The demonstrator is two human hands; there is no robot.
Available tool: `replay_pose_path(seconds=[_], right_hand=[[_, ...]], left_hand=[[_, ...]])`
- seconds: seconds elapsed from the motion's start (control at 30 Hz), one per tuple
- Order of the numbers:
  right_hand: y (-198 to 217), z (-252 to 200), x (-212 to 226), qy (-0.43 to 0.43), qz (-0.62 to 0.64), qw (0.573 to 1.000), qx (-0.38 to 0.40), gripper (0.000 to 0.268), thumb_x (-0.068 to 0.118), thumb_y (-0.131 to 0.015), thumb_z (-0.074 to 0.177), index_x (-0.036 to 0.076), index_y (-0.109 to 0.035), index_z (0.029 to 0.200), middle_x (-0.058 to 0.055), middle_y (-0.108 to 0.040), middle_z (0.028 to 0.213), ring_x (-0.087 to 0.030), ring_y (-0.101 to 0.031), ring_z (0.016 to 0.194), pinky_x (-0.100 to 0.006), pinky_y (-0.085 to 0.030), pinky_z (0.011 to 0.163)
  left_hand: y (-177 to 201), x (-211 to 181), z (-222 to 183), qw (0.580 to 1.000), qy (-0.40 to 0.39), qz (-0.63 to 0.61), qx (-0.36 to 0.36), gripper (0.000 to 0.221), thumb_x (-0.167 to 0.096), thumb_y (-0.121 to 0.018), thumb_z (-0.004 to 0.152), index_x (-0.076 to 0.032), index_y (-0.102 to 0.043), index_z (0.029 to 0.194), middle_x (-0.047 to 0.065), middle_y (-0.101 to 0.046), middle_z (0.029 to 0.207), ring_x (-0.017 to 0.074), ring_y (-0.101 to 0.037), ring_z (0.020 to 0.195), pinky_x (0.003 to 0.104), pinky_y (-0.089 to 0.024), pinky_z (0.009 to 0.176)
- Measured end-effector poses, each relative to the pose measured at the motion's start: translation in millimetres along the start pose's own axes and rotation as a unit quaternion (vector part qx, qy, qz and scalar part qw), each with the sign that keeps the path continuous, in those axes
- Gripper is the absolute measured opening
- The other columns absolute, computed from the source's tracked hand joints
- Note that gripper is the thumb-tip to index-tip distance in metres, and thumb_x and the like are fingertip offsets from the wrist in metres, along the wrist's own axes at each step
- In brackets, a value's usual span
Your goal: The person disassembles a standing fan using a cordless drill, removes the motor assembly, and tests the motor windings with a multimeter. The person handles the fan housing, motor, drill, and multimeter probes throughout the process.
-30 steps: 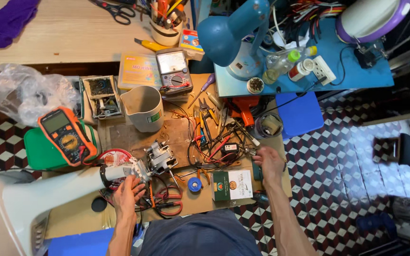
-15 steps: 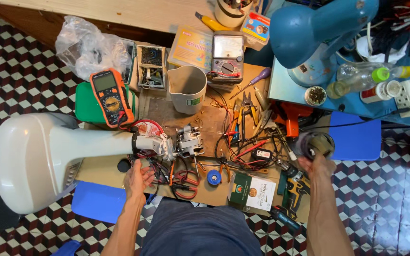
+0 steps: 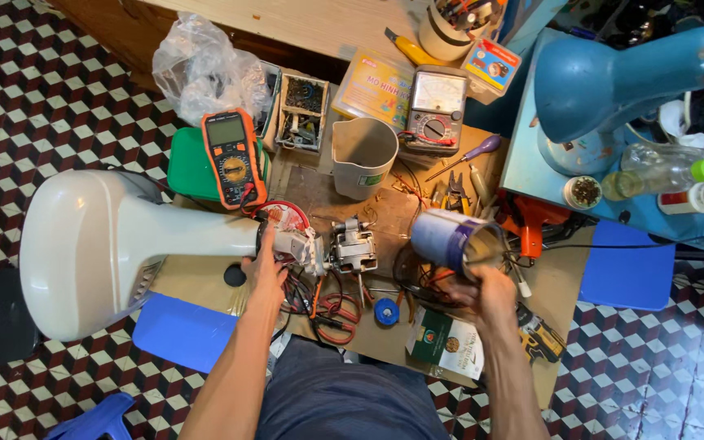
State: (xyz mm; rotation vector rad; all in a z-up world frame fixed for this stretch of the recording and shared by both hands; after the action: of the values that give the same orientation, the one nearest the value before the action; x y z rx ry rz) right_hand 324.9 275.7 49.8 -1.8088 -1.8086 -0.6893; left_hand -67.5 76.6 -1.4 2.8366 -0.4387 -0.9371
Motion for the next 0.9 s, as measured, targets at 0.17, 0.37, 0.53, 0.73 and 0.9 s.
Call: replay_pose_path(seconds=[0.17, 0.37, 0.53, 0.73, 0.9], right_hand=[[-91.1, 48.5, -30.3, -0.032, 0.059, 0.997, 0.05, 0.03, 0.014, -0.051, 0.094, -0.01, -0.055, 0.113, -0.028, -0.069, 0.1, -0.035, -0.077, 0.071, -0.035, -0.062, 0.056], [-85.8, -0.2, -26.2, 0.019, -0.176, 0.983, -0.041, 0.032, 0.02, -0.05, 0.095, -0.004, -0.06, 0.113, -0.026, -0.069, 0.087, -0.035, -0.07, 0.056, -0.04, -0.058, 0.047], [-117.6, -24.5, 9.9, 0.143, -0.354, 0.924, -0.021, 0.038, 0.023, -0.049, 0.098, -0.01, -0.064, 0.111, -0.023, -0.071, 0.072, -0.029, -0.073, 0.058, -0.037, -0.058, 0.053], [-123.5, -85.5, 18.4, 0.199, -0.412, 0.882, -0.114, 0.057, 0.042, -0.048, 0.101, 0.003, -0.053, 0.142, -0.02, -0.075, 0.085, -0.03, -0.072, 0.068, -0.046, -0.057, 0.064], [-183.2, -83.8, -34.9, 0.303, -0.513, 0.803, -0.004, 0.063, 0.048, -0.063, 0.093, -0.003, -0.057, 0.128, -0.03, -0.069, 0.113, -0.046, -0.067, 0.1, -0.053, -0.052, 0.086]], left_hand=[[-36.1, 9.3, 36.7, 0.988, 0.038, -0.078, 0.126, 0.087, -0.068, -0.074, 0.074, -0.016, -0.059, 0.141, 0.009, -0.065, 0.131, 0.0219, -0.062, 0.114, 0.039, -0.045, 0.094], [-63.7, 23.9, 70.5, 0.973, 0.123, -0.172, 0.091, 0.075, -0.063, -0.077, 0.072, -0.014, -0.065, 0.127, 0.012, -0.07, 0.119, 0.0275, -0.07, 0.098, 0.048, -0.059, 0.079], [-44.3, 11.3, 44.3, 0.98, 0.133, -0.091, -0.115, 0.085, -0.045, -0.091, 0.067, -0.002, -0.047, 0.126, 0.017, -0.062, 0.118, 0.028, -0.069, 0.094, 0.044, -0.063, 0.072], [-38.1, -9.5, 13.3, 0.981, 0.103, -0.093, -0.139, 0.08, -0.023, -0.091, 0.065, 0.004, -0.039, 0.119, 0.023, -0.064, 0.11, 0.0326, -0.075, 0.079, 0.043, -0.068, 0.06], [-33.4, -8.7, 13.5, 0.979, 0.076, -0.159, -0.1, 0.081, -0.025, -0.088, 0.063, 0.008, -0.043, 0.122, 0.022, -0.07, 0.108, 0.0319, -0.074, 0.075, 0.046, -0.064, 0.061]])
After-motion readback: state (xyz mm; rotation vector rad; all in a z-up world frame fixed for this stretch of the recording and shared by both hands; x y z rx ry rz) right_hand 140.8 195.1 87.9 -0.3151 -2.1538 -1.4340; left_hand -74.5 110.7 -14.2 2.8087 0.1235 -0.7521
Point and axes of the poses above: each hand's wrist, its own z-axis towards the middle knuckle, its own y-axis out of the back of the hand, x = y × z, the point moved 4 cm from there along z, towards the middle knuckle
